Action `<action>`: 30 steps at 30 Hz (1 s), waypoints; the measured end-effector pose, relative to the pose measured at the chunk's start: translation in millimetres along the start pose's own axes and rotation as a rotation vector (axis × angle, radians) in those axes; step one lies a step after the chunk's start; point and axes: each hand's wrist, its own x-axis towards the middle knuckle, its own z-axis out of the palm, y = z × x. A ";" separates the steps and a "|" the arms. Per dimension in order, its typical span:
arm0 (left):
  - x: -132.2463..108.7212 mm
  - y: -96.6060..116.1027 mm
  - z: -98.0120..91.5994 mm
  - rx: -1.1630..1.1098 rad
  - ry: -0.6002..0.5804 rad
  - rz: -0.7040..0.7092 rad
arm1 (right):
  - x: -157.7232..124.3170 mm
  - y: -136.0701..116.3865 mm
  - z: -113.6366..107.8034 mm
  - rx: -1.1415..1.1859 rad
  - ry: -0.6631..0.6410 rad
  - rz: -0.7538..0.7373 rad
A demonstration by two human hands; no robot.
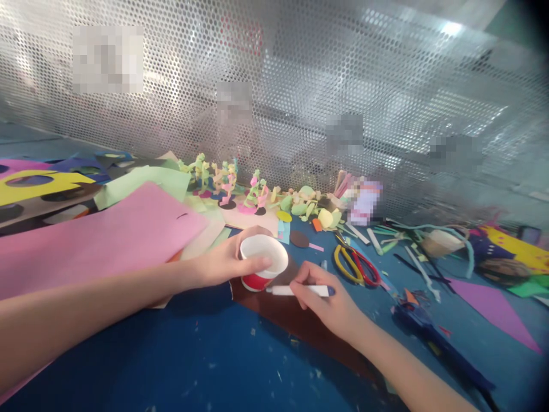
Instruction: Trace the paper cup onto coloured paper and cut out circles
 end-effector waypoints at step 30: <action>-6.6 9.7 -7.8 0.328 0.083 0.016 | 127.2 -8.9 14.8 0.218 -0.211 0.329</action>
